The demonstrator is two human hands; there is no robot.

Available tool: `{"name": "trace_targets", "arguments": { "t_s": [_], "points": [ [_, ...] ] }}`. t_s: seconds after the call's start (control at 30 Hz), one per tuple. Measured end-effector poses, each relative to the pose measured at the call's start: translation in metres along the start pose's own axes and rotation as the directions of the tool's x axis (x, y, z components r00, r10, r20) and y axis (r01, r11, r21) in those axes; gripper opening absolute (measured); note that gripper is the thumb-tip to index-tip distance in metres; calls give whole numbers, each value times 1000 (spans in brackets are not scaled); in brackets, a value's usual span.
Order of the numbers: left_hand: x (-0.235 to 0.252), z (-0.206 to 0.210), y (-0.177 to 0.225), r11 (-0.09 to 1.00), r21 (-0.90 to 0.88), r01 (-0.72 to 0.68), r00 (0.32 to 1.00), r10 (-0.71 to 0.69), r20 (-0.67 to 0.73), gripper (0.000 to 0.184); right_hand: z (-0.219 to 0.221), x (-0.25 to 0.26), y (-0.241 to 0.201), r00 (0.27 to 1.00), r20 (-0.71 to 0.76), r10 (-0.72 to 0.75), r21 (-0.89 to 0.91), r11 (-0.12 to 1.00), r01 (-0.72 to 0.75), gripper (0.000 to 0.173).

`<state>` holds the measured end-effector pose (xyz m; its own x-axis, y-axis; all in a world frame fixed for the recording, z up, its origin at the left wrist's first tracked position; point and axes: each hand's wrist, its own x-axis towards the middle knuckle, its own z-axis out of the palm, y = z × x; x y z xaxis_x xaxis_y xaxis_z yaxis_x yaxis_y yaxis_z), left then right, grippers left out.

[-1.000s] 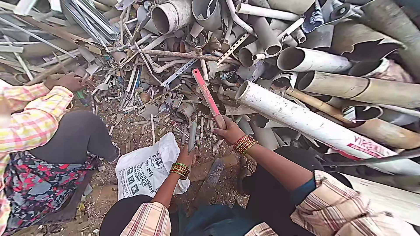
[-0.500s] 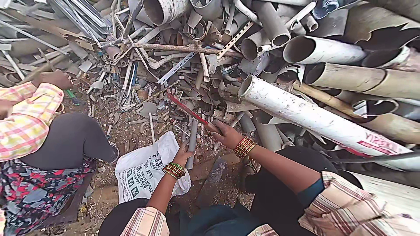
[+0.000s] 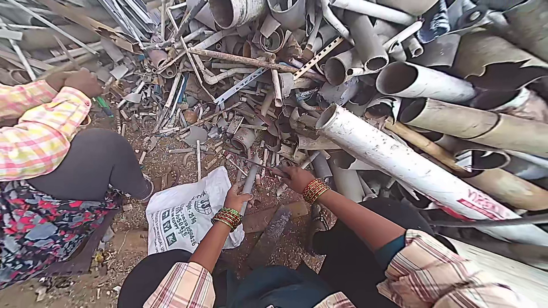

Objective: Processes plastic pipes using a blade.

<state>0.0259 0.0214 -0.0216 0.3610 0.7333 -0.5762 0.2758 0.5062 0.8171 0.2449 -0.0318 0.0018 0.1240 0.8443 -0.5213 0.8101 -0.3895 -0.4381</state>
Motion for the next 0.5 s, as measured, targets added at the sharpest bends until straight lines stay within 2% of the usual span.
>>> {"name": "trace_targets", "arguments": {
  "t_s": [0.07,0.23,0.4,0.5],
  "points": [
    [-4,1,3,1000,-20,-10,1000,10,4,57,-3,5,5,999,-42,35,36,999,-34,46],
    [-4,-2,5,997,-81,-20,1000,18,-17,53,2,-2,-5,992,50,-112,106,989,106,53],
    [-7,-2,3,997,-75,-34,999,33,-8,52,1,11,4,999,-34,-35,138,990,40,50],
    [-7,-3,4,996,-83,-41,999,40,-8,51,-1,9,1,997,-1,-83,155,984,82,50]
  ]
}}
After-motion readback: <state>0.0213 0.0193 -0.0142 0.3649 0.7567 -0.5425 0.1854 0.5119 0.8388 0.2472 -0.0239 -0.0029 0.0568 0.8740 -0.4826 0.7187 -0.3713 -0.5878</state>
